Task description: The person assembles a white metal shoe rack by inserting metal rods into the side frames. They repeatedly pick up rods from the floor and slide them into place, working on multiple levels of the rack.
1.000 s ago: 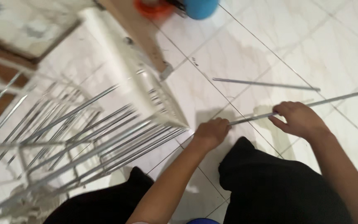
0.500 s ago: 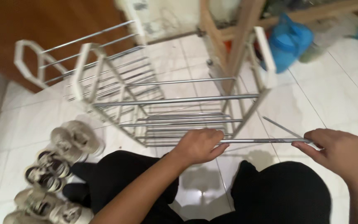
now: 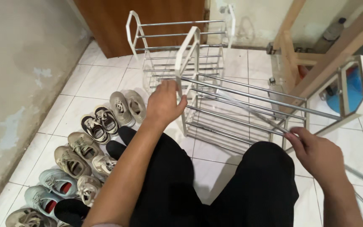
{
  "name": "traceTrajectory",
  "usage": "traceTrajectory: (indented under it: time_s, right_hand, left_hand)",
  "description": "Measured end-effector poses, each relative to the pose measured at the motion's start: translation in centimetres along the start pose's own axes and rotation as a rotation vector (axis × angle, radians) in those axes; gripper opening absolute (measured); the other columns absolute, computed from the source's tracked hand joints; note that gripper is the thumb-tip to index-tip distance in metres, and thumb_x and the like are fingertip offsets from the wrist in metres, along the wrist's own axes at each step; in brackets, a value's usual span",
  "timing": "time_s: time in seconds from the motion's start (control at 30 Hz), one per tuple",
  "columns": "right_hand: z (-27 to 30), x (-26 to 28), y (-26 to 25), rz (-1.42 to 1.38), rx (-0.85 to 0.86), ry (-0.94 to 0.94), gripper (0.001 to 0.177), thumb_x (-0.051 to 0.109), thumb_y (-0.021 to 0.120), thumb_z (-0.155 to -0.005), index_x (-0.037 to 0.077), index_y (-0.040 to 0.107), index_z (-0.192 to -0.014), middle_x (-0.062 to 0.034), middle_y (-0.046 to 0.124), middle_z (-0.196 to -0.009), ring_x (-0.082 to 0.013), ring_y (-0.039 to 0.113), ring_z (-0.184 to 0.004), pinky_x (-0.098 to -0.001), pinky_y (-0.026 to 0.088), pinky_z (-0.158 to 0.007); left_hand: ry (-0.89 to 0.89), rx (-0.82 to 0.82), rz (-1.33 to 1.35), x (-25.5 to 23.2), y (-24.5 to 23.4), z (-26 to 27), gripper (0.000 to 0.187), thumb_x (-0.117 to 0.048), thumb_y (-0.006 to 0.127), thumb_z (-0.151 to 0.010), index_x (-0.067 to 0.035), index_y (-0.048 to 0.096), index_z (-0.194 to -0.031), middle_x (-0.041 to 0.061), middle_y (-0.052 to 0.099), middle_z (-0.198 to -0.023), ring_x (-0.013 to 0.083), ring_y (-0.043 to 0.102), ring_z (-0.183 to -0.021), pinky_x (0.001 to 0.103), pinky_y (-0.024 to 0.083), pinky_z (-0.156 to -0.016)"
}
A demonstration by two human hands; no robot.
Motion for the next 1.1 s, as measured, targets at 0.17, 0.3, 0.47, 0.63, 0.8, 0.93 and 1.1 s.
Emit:
traceTrajectory:
  time_s: [0.17,0.3,0.47,0.63,0.8,0.93,1.1]
  right_hand:
    - [-2.0,6.1,-1.9,-0.039,-0.056,-0.139,0.03,0.034,0.06,-0.1,0.023,0.071,-0.126,-0.008,0.074,-0.096,-0.0341,0.071,-0.08,-0.0449,0.056,-0.067]
    - [-3.8,8.9,-2.9,-0.018,-0.099,-0.177,0.023,0.025,0.06,-0.101,0.016,0.069,-0.121,-0.0068,0.072,-0.112,-0.0344,0.07,-0.089,-0.0454,0.056,-0.072]
    - [-7.2,10.3,-2.2,0.155,-0.12,-0.207,0.027,0.015,0.062,-0.097,0.016,0.071,-0.122,-0.0102,0.07,-0.108,-0.0355,0.07,-0.091,-0.0471,0.056,-0.074]
    - [-9.0,10.6,0.2,0.325,-0.11,-0.296,0.034,0.005,0.062,-0.089,0.011,0.071,-0.121,-0.0122,0.069,-0.106,-0.0336,0.07,-0.095,-0.0453,0.057,-0.08]
    - [-11.1,10.5,0.8,0.302,-0.045,-0.375,0.028,0.012,0.063,-0.085,0.008,0.07,-0.111,-0.0135,0.069,-0.105,-0.0334,0.07,-0.093,-0.0473,0.056,-0.082]
    - [-12.5,11.1,0.9,0.286,-0.045,-0.466,0.024,0.014,0.061,-0.088,0.014,0.072,-0.109,-0.0114,0.071,-0.1,-0.0327,0.072,-0.091,-0.0473,0.057,-0.083]
    - [-14.1,11.8,0.3,0.216,-0.032,-0.438,0.025,0.034,0.062,-0.094,0.016,0.074,-0.106,-0.012,0.071,-0.091,-0.0333,0.072,-0.084,-0.0474,0.057,-0.07]
  left_hand:
    - [-0.014,-0.103,0.125,2.4,2.1,-3.6,0.076,-0.036,0.082,-0.074,0.009,0.046,-0.124,0.028,0.061,-0.113,0.043,0.063,-0.102,0.049,0.053,-0.085]
    - [-0.266,0.122,0.385,3.0,6.0,-5.1,0.08,-0.035,0.074,-0.08,0.007,0.035,-0.135,0.028,0.062,-0.116,0.0437,0.068,-0.097,0.049,0.055,-0.083]
    - [-0.245,0.208,0.338,1.1,3.7,-4.1,0.058,-0.041,0.072,-0.081,0.002,0.051,-0.115,0.021,0.066,-0.103,0.0386,0.069,-0.09,0.048,0.055,-0.078]
    - [-0.057,0.176,0.356,0.4,1.6,-1.7,0.026,-0.028,0.054,-0.097,-0.007,0.068,-0.101,0.014,0.07,-0.104,0.0362,0.068,-0.089,0.047,0.052,-0.079]
    - [-0.267,0.288,0.525,3.8,3.2,-2.1,0.034,-0.029,0.043,-0.097,-0.008,0.07,-0.096,0.01,0.079,-0.093,0.0266,0.078,-0.084,0.041,0.056,-0.081]
    - [-0.321,0.236,0.478,3.9,4.5,-4.0,0.04,-0.041,0.052,-0.092,-0.01,0.066,-0.114,0.011,0.077,-0.095,0.0305,0.074,-0.088,0.042,0.055,-0.078]
    - [-0.341,0.344,0.484,2.8,6.8,-5.1,0.044,-0.047,0.052,-0.094,-0.012,0.07,-0.112,0.012,0.077,-0.091,0.0311,0.073,-0.088,0.043,0.053,-0.08]
Point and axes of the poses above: each hand's wrist, its own z-axis away from the middle knuckle, its own y-axis out of the palm, x = y × z, the point moved 9 cm from there along -z, towards the middle knuckle
